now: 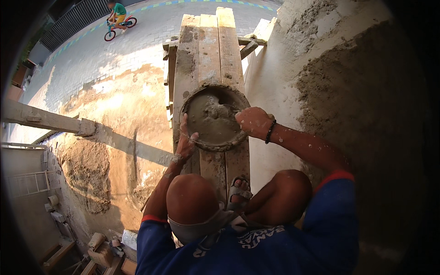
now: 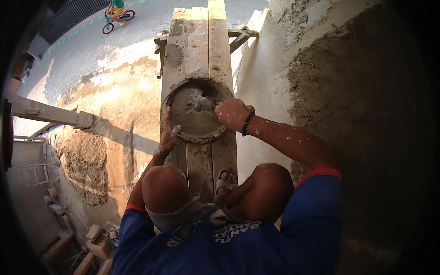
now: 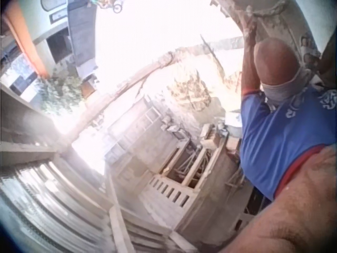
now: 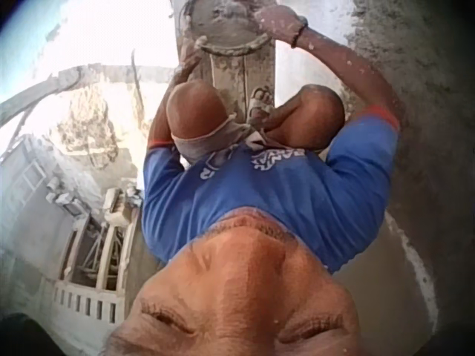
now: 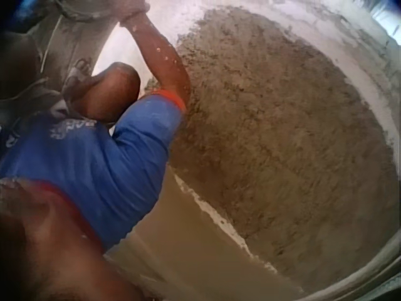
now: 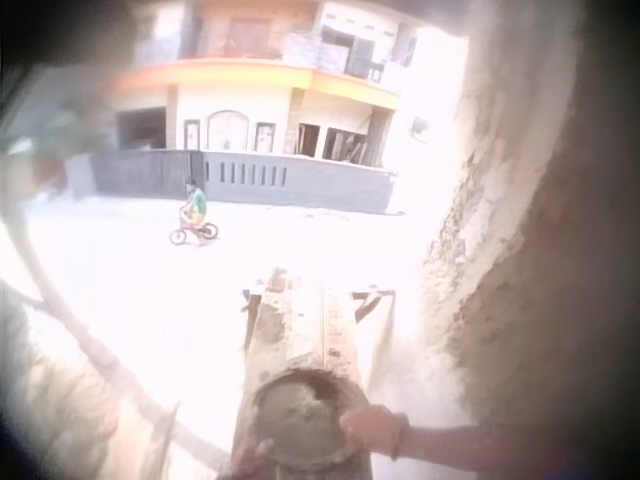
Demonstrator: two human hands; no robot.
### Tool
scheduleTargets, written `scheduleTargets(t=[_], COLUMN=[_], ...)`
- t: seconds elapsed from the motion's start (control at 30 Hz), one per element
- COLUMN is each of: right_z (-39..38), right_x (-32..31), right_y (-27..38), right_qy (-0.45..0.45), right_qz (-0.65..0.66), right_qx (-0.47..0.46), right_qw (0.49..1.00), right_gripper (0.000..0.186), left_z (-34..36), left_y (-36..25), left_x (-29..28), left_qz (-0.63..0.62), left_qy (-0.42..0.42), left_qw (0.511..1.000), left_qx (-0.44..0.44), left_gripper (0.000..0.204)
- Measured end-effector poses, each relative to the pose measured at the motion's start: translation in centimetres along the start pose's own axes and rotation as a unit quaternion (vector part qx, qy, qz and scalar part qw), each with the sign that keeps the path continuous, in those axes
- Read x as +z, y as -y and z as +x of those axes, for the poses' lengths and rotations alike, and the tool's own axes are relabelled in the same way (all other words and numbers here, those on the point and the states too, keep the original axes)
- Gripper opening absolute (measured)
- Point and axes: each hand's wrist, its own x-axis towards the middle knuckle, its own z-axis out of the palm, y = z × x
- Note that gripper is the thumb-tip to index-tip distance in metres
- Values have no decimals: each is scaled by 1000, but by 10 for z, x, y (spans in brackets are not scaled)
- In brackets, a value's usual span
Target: The person applies wet plaster to a rough wall using a trowel and then smooths the surface with a float.
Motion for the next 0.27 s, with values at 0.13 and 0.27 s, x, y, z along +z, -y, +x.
scheduleTargets(t=[0.13,0.27], right_z=[-24,-11], right_x=[-43,-6], right_y=[17,17], right_qy=[-31,120], right_qz=[35,27], right_qx=[-22,-23], right_qw=[999,992], right_gripper=[13,33], left_z=[-3,3], left_y=[2,9], left_x=[-4,-1], left_qz=[0,-23], left_qy=[-8,6], left_qw=[1000,1000], left_qx=[-6,-11], left_gripper=[82,84])
